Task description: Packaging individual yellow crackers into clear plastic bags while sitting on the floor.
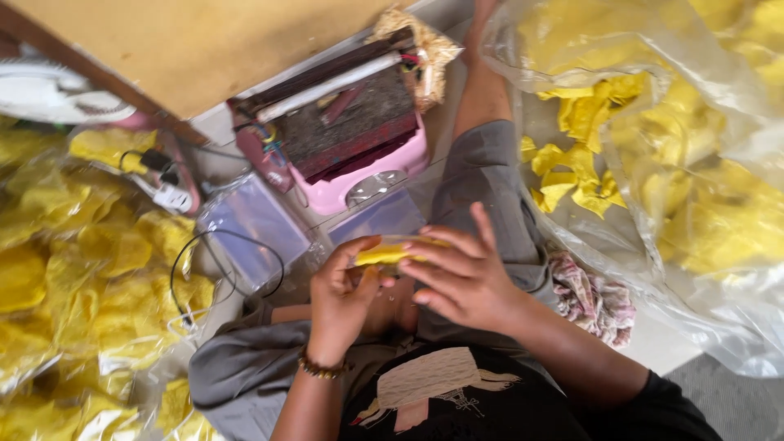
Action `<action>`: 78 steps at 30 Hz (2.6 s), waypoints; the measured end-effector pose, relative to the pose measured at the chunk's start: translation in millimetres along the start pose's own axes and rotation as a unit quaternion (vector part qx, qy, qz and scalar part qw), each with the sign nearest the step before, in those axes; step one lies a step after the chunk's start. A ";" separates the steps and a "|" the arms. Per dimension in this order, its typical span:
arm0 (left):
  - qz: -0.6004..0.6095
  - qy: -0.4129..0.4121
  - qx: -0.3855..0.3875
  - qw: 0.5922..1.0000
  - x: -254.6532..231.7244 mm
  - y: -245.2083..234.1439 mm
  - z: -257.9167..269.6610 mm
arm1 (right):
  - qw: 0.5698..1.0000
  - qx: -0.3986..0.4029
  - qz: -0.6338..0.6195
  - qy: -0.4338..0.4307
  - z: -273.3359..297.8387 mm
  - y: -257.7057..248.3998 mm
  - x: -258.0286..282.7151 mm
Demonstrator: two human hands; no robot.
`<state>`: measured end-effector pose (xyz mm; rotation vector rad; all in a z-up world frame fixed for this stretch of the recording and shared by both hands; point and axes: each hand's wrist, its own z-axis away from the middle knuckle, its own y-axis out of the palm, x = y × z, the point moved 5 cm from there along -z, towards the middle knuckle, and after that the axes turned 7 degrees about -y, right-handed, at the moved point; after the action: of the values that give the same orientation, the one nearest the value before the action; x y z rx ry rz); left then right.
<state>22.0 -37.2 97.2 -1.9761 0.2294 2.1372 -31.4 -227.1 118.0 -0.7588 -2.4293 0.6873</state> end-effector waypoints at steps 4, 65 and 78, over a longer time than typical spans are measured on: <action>-0.045 -0.079 0.017 0.996 -8.9 0.1 0.9 | 0.988 0.103 0.100 -0.054 -2.2 14.7 10.8; -0.204 -0.080 0.260 0.941 10.1 1.7 6.1 | 0.970 0.167 -0.145 0.096 -30.7 -122.7 -75.2; -0.228 -0.042 0.240 0.943 -3.8 -4.9 17.9 | 0.983 0.180 -0.046 0.000 -58.5 -109.6 -58.2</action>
<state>6.4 -28.0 102.6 -1.4817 0.2234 1.6673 4.2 -323.8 208.6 -0.4983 -2.2320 1.0495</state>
